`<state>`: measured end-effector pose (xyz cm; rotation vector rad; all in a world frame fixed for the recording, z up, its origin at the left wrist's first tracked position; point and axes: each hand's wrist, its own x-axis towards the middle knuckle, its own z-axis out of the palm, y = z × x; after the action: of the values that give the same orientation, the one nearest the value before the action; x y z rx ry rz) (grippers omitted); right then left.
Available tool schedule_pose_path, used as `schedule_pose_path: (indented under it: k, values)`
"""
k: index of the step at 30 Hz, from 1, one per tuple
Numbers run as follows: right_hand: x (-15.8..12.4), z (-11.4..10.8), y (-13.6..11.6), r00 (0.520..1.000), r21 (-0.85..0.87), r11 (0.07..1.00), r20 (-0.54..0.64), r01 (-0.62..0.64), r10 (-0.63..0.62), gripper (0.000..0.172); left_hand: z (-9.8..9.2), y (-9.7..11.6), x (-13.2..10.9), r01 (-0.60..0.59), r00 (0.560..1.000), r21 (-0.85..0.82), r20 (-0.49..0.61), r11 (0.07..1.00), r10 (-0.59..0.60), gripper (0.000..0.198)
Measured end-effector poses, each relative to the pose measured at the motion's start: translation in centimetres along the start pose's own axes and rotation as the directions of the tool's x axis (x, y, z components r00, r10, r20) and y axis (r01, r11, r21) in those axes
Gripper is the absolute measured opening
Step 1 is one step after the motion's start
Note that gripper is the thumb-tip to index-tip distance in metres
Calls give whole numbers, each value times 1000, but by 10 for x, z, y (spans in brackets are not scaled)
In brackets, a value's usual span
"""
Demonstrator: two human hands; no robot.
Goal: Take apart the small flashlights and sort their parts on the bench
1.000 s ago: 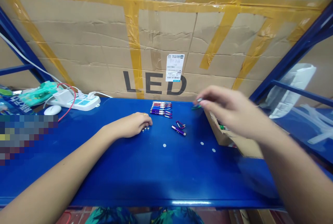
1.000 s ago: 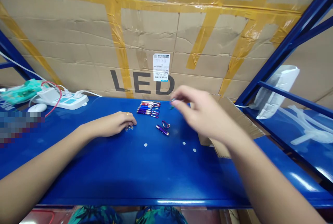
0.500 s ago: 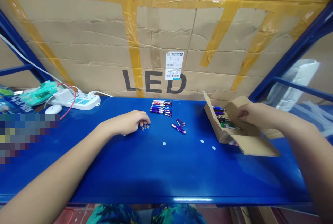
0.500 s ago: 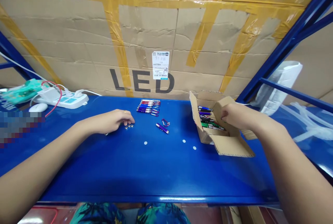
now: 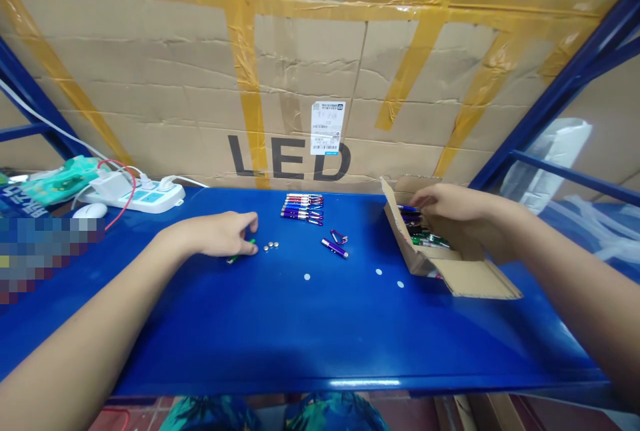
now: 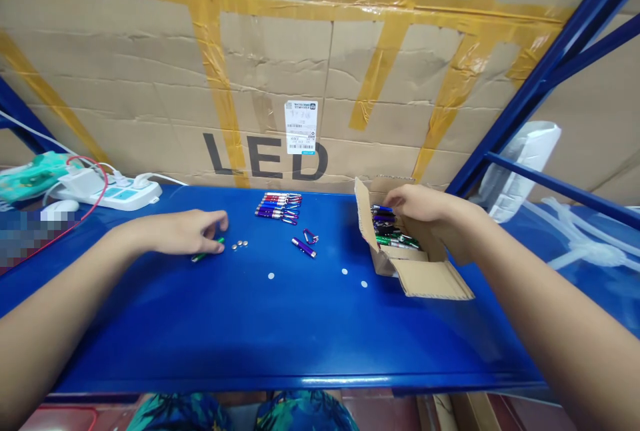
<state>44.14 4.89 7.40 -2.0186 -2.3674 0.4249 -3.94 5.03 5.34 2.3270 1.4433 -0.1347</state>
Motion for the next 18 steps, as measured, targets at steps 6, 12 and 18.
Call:
schedule_pose_path:
  k: [6,12,18]
  values:
    - [-28,-16,-30,970,87,991,-214,-99,116,22,-7,11,-1,-13,1000,-299,2,954,14,24]
    - [-67,-6,-127,954,576,774,-274,264,-122,43,-23,137,21,-467,862,-636,-484,615,154,23]
    - [-69,-8,-138,959,461,855,-252,240,-133,28,-13,192,38,-637,739,-494,-610,592,285,15]
